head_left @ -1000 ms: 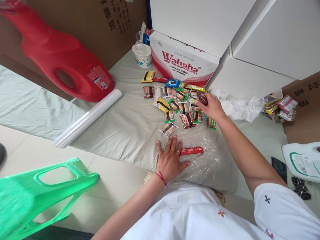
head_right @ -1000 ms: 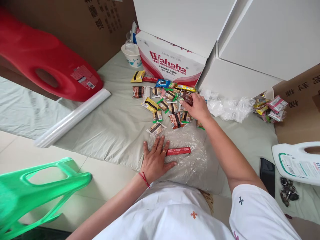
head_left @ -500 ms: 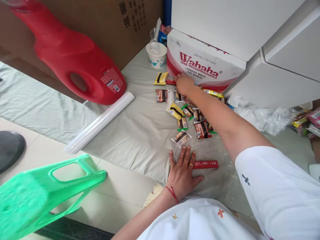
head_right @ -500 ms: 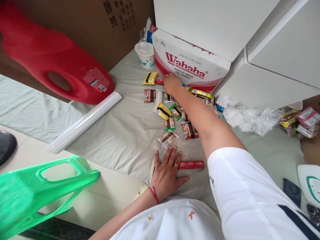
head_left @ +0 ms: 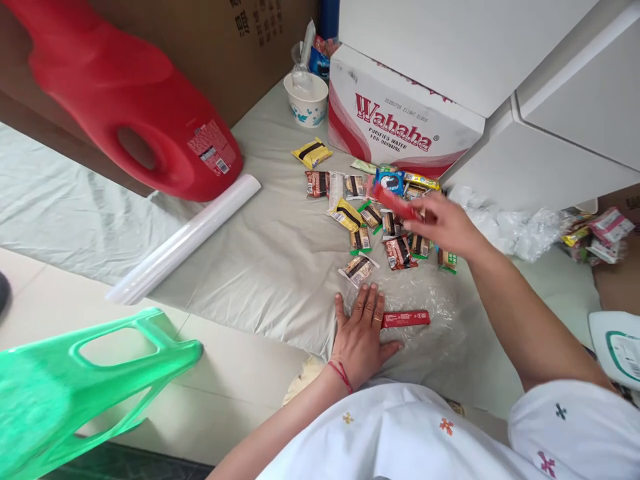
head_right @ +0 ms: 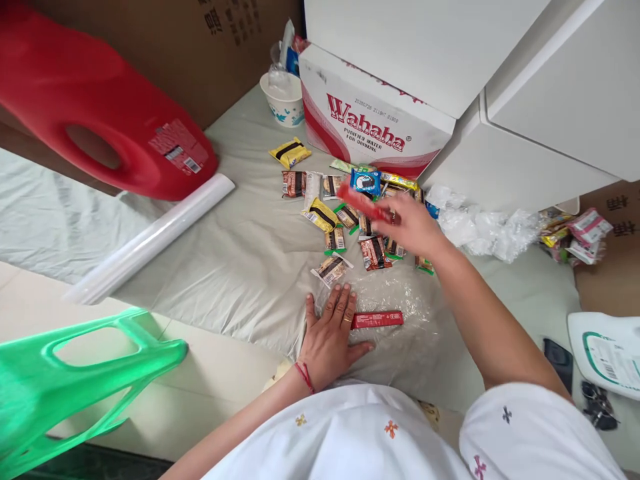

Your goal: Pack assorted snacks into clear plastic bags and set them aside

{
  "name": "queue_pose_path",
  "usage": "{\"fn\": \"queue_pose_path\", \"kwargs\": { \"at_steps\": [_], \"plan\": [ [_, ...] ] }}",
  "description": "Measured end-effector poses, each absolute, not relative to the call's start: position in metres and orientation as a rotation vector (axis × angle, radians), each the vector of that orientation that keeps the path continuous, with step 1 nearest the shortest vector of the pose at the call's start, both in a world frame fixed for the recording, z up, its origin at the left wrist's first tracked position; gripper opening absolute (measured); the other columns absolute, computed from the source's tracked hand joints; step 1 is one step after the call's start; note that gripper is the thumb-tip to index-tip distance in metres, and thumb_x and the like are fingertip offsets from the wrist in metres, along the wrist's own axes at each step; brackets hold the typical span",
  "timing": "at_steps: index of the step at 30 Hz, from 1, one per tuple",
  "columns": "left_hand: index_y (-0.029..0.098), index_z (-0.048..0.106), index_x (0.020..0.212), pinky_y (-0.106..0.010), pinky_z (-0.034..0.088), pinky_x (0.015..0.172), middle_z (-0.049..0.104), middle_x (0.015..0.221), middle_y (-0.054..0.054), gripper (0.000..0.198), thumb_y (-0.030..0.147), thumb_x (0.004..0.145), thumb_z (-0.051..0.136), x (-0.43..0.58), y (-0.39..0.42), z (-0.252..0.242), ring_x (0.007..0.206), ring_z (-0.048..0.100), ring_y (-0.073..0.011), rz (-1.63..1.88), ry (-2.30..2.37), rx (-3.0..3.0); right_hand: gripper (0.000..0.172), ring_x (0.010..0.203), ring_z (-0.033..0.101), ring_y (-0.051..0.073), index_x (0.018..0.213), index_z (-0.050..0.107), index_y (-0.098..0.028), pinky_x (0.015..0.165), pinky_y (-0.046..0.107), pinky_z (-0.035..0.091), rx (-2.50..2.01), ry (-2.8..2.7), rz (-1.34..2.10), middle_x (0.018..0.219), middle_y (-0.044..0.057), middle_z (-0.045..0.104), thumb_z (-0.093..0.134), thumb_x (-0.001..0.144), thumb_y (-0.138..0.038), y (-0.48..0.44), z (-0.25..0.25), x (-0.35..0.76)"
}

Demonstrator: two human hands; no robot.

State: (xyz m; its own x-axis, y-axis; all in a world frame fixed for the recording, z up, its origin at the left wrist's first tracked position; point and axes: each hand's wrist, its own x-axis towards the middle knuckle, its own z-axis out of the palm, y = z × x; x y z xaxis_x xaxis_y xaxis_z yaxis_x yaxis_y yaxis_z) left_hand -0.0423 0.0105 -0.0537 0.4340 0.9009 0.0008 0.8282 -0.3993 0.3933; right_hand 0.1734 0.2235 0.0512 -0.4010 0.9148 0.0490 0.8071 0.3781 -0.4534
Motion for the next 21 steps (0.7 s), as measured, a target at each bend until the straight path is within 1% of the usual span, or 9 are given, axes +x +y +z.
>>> {"fn": "queue_pose_path", "kwargs": {
  "at_steps": [3, 7, 9, 11, 13, 14, 16, 19, 21],
  "plan": [
    [0.01, 0.028, 0.162, -0.074, 0.007, 0.123, 0.028, 0.167, -0.022, 0.105, 0.081, 0.087, 0.047, -0.041, 0.009, -0.059, 0.158, 0.017, -0.0393, 0.324, 1.501, 2.355, 0.039, 0.096, 0.066, 0.027, 0.119, 0.073, -0.028, 0.086, 0.043, 0.053, -1.409, -2.417, 0.96, 0.105, 0.007, 0.067, 0.07, 0.089, -0.053, 0.148, 0.04, 0.204],
    [0.004, 0.022, 0.162, -0.071, 0.003, 0.125, 0.024, 0.167, -0.027, 0.11, 0.08, 0.087, 0.049, -0.042, 0.006, -0.063, 0.158, 0.019, -0.0377, 0.365, 1.54, 2.358, 0.027, 0.098, 0.067, 0.023, 0.118, 0.072, -0.026, 0.088, 0.037, 0.054, -1.346, -2.401, 1.218, 0.105, 0.007, 0.067, 0.064, 0.096, -0.039, 0.09, 0.02, 0.21],
    [0.009, 0.025, 0.162, -0.071, 0.004, 0.124, 0.022, 0.168, -0.027, 0.106, 0.078, 0.086, 0.052, -0.043, 0.006, -0.061, 0.158, 0.02, -0.0383, 0.369, 1.539, 2.368, 0.026, 0.097, 0.067, 0.022, 0.119, 0.072, -0.026, 0.087, 0.036, 0.054, -1.346, -2.408, 1.248, 0.105, 0.007, 0.067, 0.063, 0.097, -0.038, 0.079, 0.015, 0.207],
    [0.024, 0.033, 0.161, -0.075, 0.006, 0.122, 0.022, 0.169, -0.021, 0.093, 0.075, 0.087, 0.055, -0.044, 0.007, -0.057, 0.158, 0.022, -0.039, 0.348, 1.502, 2.38, 0.028, 0.098, 0.067, 0.022, 0.12, 0.072, -0.027, 0.085, 0.035, 0.054, -1.332, -2.458, 1.261, 0.109, 0.007, 0.067, 0.064, 0.096, -0.04, 0.076, 0.014, 0.206],
    [0.038, 0.041, 0.156, -0.078, 0.006, 0.119, 0.025, 0.17, -0.015, 0.079, 0.074, 0.088, 0.055, -0.045, 0.009, -0.052, 0.157, 0.024, -0.0391, 0.322, 1.458, 2.38, 0.032, 0.101, 0.067, 0.023, 0.12, 0.072, -0.027, 0.087, 0.035, 0.054, -1.295, -2.499, 1.244, 0.115, 0.008, 0.067, 0.066, 0.095, -0.046, 0.081, 0.019, 0.205],
    [0.04, 0.043, 0.155, -0.079, 0.006, 0.119, 0.026, 0.169, -0.014, 0.075, 0.074, 0.088, 0.054, -0.045, 0.009, -0.05, 0.156, 0.025, -0.0391, 0.312, 1.447, 2.374, 0.033, 0.103, 0.067, 0.023, 0.119, 0.072, -0.026, 0.089, 0.035, 0.054, -1.276, -2.502, 1.211, 0.117, 0.008, 0.067, 0.065, 0.095, -0.049, 0.088, 0.023, 0.204],
    [0.039, 0.044, 0.154, -0.079, 0.006, 0.119, 0.028, 0.169, -0.013, 0.074, 0.074, 0.089, 0.053, -0.044, 0.01, -0.048, 0.156, 0.026, -0.0394, 0.305, 1.451, 2.357, 0.034, 0.1, 0.067, 0.023, 0.112, 0.073, -0.025, 0.087, 0.035, 0.053, -1.28, -2.477, 1.085, 0.112, 0.008, 0.069, 0.059, 0.098, -0.052, 0.112, 0.034, 0.195],
    [0.037, 0.044, 0.155, -0.08, 0.005, 0.119, 0.027, 0.169, -0.013, 0.075, 0.074, 0.09, 0.051, -0.044, 0.01, -0.047, 0.156, 0.026, -0.0399, 0.306, 1.457, 2.341, 0.04, 0.083, 0.067, 0.022, 0.098, 0.073, -0.022, 0.079, 0.034, 0.051, -1.436, -2.449, 0.827, 0.09, 0.007, 0.072, 0.046, 0.103, -0.05, 0.171, 0.044, 0.156],
    [0.037, 0.045, 0.155, -0.08, 0.006, 0.118, 0.026, 0.169, -0.013, 0.075, 0.076, 0.09, 0.049, -0.043, 0.01, -0.047, 0.156, 0.027, -0.0397, 0.303, 1.453, 2.338, 0.044, 0.087, 0.069, 0.027, 0.1, 0.071, -0.018, 0.082, 0.037, 0.051, -1.614, -2.436, 0.637, 0.09, 0.01, 0.074, 0.043, 0.104, -0.051, 0.219, 0.04, 0.115]
  ]
}}
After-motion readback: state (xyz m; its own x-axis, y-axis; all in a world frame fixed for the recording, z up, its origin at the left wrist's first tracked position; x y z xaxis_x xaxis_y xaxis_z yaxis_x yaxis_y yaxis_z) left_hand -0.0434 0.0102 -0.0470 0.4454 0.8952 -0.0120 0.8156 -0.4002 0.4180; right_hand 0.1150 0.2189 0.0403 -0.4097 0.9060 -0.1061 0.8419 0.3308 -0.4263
